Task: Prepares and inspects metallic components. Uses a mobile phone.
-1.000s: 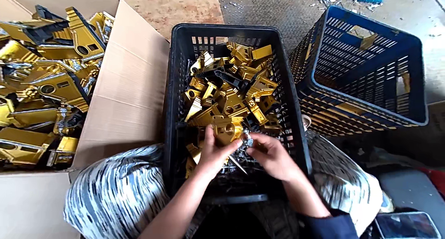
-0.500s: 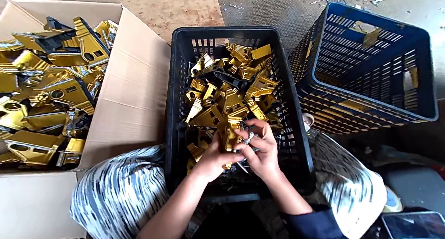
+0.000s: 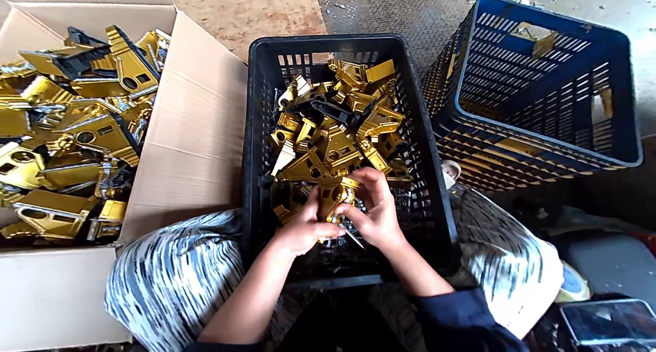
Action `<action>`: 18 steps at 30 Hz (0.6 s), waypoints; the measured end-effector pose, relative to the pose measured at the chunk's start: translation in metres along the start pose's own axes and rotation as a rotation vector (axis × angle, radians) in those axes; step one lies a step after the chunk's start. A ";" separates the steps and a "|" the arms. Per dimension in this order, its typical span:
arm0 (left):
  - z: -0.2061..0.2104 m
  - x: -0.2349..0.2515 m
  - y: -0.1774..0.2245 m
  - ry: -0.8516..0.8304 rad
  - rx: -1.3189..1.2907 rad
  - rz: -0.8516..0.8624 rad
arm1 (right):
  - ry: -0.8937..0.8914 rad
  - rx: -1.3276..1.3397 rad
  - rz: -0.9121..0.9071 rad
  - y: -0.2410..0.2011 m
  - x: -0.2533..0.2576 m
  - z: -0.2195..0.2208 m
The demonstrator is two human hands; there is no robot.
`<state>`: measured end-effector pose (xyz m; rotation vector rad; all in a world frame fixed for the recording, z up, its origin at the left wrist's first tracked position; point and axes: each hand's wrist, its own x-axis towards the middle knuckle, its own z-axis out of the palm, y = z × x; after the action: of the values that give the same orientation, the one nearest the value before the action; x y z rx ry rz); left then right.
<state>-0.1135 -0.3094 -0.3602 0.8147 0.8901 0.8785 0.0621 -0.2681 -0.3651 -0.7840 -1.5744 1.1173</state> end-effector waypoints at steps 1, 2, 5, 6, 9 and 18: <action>0.000 -0.001 0.002 0.024 0.013 0.012 | -0.014 -0.002 0.016 0.001 0.002 0.000; 0.000 -0.003 0.006 0.062 0.032 0.033 | -0.060 -0.029 0.053 0.004 0.004 -0.002; -0.005 -0.006 0.019 0.272 0.044 0.118 | -0.370 -0.184 0.308 0.017 0.002 -0.015; -0.009 -0.005 0.023 0.333 0.009 0.151 | -0.578 -0.335 0.414 0.015 0.002 -0.015; -0.011 -0.002 0.031 0.461 -0.196 0.194 | -1.116 -0.820 0.665 0.007 -0.003 0.014; 0.001 -0.002 0.033 0.515 -0.323 0.186 | -1.188 -1.218 0.635 -0.011 -0.010 0.053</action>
<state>-0.1225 -0.2979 -0.3311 0.3946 1.0891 1.3920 0.0147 -0.2952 -0.3616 -1.6398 -3.2855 0.9920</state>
